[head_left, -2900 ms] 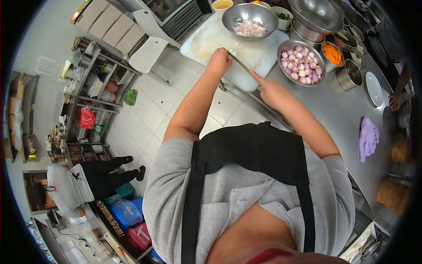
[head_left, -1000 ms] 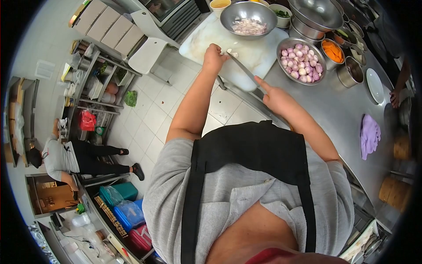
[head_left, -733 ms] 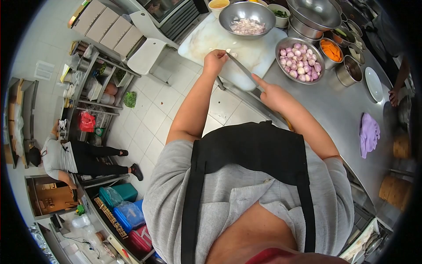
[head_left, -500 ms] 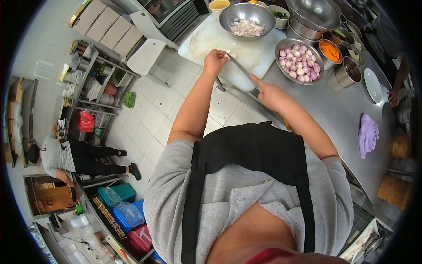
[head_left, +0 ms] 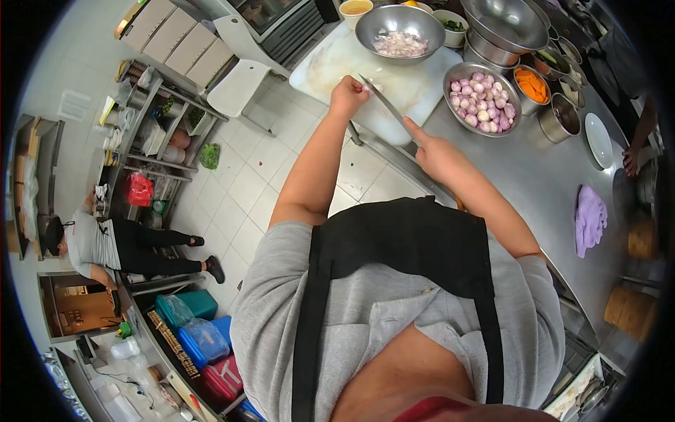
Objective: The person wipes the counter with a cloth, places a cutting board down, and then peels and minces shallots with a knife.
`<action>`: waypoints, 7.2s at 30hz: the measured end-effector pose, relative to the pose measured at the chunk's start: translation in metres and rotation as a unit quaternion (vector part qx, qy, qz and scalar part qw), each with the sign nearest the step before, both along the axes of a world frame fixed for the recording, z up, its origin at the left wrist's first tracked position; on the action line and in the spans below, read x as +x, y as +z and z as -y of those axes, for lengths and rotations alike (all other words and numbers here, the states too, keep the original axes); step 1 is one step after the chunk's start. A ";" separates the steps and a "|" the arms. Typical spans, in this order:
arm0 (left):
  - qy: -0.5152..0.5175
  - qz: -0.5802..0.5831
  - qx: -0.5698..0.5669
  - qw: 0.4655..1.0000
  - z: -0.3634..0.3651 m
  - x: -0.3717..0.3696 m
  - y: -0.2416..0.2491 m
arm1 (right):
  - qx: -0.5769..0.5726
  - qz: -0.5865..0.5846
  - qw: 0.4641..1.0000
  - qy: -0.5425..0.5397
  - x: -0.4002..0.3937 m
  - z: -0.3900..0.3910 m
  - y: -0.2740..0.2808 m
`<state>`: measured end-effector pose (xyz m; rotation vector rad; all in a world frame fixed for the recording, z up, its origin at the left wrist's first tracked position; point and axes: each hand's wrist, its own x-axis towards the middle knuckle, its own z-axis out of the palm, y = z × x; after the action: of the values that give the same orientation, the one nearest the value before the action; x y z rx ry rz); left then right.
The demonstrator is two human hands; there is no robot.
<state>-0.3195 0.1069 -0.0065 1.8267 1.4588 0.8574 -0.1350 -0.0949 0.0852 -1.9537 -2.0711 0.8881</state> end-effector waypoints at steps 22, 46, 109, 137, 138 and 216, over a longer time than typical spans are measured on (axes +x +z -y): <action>-0.028 -0.045 0.064 0.997 0.000 0.008 0.010 | 0.048 0.013 0.999 0.005 -0.002 -0.001 -0.009; -0.011 -0.123 0.061 0.990 -0.007 0.014 0.013 | 0.061 0.047 0.997 0.018 -0.004 -0.003 -0.010; -0.006 0.176 -0.241 0.954 -0.004 -0.007 0.023 | 0.005 -0.075 0.997 -0.007 0.002 -0.005 -0.017; -0.001 0.243 -0.275 0.930 0.000 -0.005 0.027 | 0.038 -0.059 0.997 -0.006 -0.009 -0.016 -0.019; 0.004 0.245 -0.268 0.932 0.001 -0.005 0.026 | 0.038 -0.059 0.997 -0.007 -0.012 -0.020 -0.018; -0.002 0.270 -0.281 0.921 -0.003 -0.012 0.018 | 0.029 -0.054 0.998 -0.011 -0.004 -0.012 -0.011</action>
<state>-0.3313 0.1098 0.0116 1.0571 1.1747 0.7550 -0.1387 -0.0831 0.0741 -1.8537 -1.9883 0.8968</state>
